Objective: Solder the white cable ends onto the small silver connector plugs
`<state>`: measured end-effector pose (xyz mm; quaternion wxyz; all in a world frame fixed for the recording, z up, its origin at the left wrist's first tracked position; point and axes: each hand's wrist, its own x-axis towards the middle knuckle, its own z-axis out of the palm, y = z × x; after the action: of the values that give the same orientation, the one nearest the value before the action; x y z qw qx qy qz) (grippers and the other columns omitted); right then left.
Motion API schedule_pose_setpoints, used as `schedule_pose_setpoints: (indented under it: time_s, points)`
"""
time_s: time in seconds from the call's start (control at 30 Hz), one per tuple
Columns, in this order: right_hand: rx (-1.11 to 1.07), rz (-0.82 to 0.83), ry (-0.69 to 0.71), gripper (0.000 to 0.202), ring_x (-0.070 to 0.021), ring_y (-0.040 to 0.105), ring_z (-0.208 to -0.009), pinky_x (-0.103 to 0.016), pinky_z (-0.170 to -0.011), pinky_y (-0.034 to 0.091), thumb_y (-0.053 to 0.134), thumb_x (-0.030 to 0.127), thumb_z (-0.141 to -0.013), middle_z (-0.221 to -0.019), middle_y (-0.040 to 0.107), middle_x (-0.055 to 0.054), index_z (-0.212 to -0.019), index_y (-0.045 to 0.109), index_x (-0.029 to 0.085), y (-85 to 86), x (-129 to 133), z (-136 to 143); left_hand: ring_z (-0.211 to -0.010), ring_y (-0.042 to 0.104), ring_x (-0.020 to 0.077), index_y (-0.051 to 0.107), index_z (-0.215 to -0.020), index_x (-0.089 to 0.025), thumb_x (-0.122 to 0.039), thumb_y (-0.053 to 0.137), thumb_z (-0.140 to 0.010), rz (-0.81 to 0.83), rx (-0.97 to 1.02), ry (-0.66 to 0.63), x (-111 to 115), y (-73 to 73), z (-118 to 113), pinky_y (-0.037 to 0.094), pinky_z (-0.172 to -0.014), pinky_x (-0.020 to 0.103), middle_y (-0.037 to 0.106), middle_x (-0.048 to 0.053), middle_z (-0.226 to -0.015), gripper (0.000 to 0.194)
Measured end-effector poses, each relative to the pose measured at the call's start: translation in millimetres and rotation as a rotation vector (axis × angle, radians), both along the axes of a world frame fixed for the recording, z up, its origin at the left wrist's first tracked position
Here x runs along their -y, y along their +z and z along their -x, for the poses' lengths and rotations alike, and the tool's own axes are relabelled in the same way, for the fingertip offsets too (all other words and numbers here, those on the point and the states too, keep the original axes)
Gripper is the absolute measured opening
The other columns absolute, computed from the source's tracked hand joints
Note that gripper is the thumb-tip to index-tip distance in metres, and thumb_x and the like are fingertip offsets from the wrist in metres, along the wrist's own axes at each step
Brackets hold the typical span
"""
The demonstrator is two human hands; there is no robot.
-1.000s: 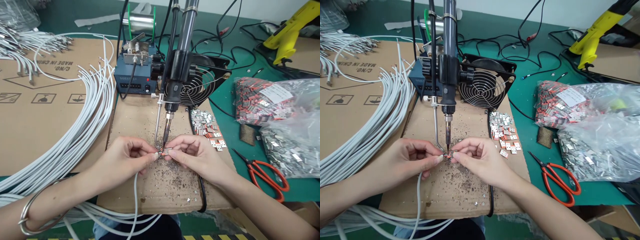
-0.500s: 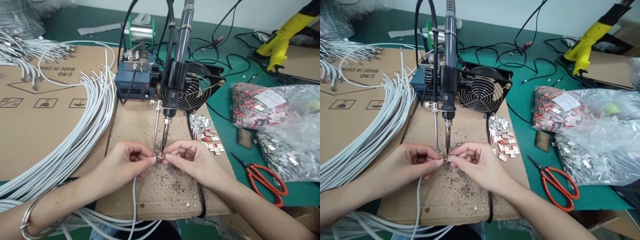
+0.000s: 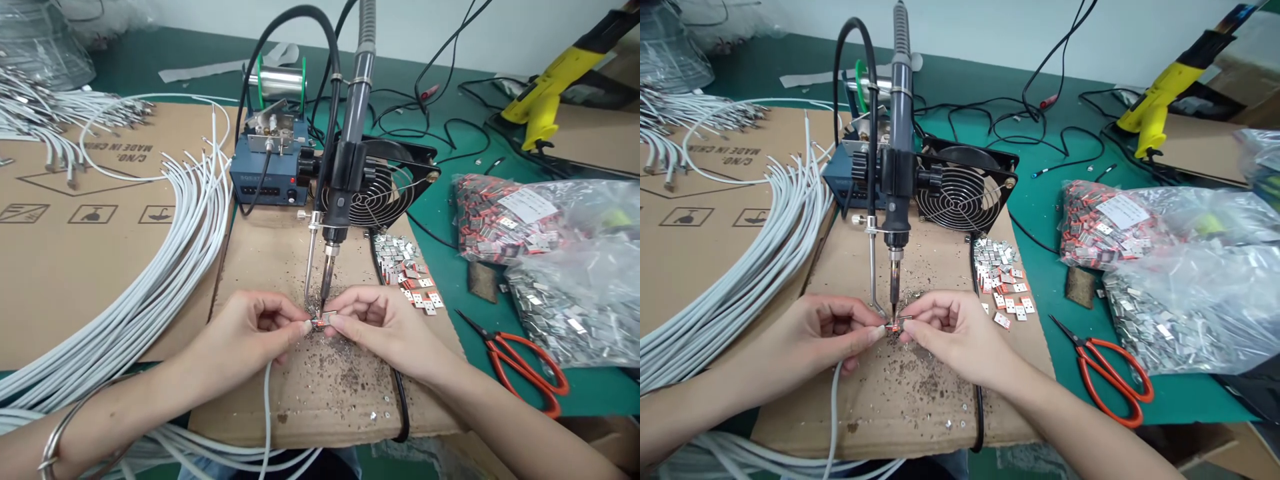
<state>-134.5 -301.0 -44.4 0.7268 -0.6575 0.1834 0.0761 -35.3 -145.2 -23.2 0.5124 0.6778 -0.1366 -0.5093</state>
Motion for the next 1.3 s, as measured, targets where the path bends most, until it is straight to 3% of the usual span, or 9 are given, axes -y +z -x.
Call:
schedule_pose_setpoints:
  time_s: [0.33,0.63,0.97,1.3]
  points:
    - [-0.006,-0.009,-0.001,0.018,-0.0099,0.058,-0.055,-0.021,-0.05,0.043,0.075,0.026,-0.065,-0.065,0.069,-0.003,-0.074,0.065,0.015,1.7,1.1,-0.4,-0.044,0.048,0.0043,0.065,-0.067,-0.011,-0.019,0.064,-0.071,0.002,-0.003,-0.011,-0.7,-1.2,0.5,0.042,-0.043,0.013,0.056,-0.005,-0.055,0.008]
    - [-0.013,-0.009,-0.028,0.015,-0.0104,0.061,-0.056,-0.02,-0.049,0.045,0.074,0.022,-0.065,-0.065,0.069,-0.003,-0.075,0.064,0.015,0.1,-1.0,-1.7,-0.044,0.048,0.0069,0.064,-0.066,-0.013,-0.022,0.064,-0.069,-0.051,0.037,-0.01,-0.5,-2.5,-2.1,0.041,-0.044,0.017,0.053,-0.005,-0.051,0.01]
    - [0.012,-0.089,-0.04,0.009,-0.0079,0.059,-0.051,-0.017,-0.045,0.043,0.073,0.016,-0.066,-0.062,0.069,-0.001,-0.072,0.066,0.015,2.2,0.5,-2.5,-0.044,0.048,0.0055,0.065,-0.067,-0.012,-0.021,0.065,-0.069,-0.006,0.018,-0.004,-0.6,-3.3,-1.6,0.041,-0.044,0.014,0.053,-0.004,-0.051,0.01]
    - [0.037,-0.064,-0.005,0.009,-0.0091,0.062,-0.06,-0.018,-0.055,0.046,0.07,0.021,-0.072,-0.068,0.071,-0.003,-0.077,0.066,0.016,-2.8,2.4,1.2,-0.044,0.048,0.0045,0.065,-0.067,-0.011,-0.019,0.065,-0.07,-0.024,0.012,-0.005,0.9,-1.8,-2.5,0.04,-0.043,0.013,0.055,-0.004,-0.052,0.009]
